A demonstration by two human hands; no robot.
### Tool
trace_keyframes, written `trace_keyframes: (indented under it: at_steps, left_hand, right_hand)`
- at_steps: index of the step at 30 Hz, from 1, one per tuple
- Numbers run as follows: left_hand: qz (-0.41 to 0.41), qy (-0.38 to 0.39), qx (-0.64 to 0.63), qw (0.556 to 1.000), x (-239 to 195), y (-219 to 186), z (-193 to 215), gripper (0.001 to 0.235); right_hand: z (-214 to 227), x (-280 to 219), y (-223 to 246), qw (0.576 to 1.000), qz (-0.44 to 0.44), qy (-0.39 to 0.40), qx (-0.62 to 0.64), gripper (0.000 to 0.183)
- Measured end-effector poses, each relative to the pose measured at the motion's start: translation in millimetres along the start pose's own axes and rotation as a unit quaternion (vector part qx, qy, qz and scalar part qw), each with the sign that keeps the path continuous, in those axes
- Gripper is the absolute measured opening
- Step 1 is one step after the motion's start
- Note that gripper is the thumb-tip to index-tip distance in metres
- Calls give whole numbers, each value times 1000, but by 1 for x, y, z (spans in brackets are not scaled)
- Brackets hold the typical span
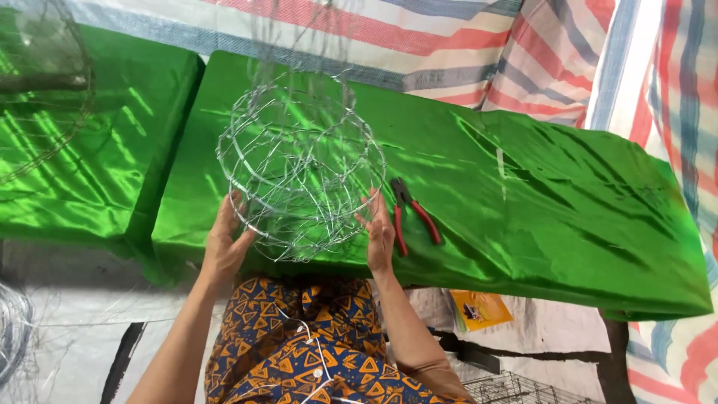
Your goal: Weaving and shaping a wire mesh structure using hands and pliers
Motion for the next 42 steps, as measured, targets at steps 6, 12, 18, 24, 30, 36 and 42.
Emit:
trace_keyframes:
  at_steps: [6, 12, 18, 24, 30, 36, 42]
  left_hand:
    - [1, 44, -16, 999, 22, 8, 5, 87]
    - [9, 71, -54, 996, 58, 10, 2, 87]
    - [7, 99, -71, 992, 73, 62, 12, 90]
    - [42, 95, -121, 987, 77, 79, 14, 88]
    - [77, 57, -117, 989, 70, 95, 31, 77]
    - [117, 67, -40, 990, 60, 65, 44, 63]
    - [63, 2, 44, 997, 52, 38, 76, 59]
  right_hand:
    - [3, -11, 6, 1000, -11, -8, 14, 83]
    - [-3, -26, 9, 999, 30, 8, 9, 82]
    - [-14, -40, 7, 998, 36, 40, -15, 71]
    - [-12, -26, -6, 999, 19, 38, 10, 72]
    - [-9, -30, -6, 999, 5, 45, -15, 75]
    - [43, -15, -22, 997, 46, -46, -37, 54]
    - [61, 16, 57, 977, 169, -99, -89, 48]
Point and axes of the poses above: each hand's wrist, its own x-axis towards the middle knuckle, its own z-axis out of the back of the hand, y = z × x, the point moved 10 cm from there along x, towards the middle knuckle, and after that the axes turned 5 degrees about -z, right-handed, at the moved point
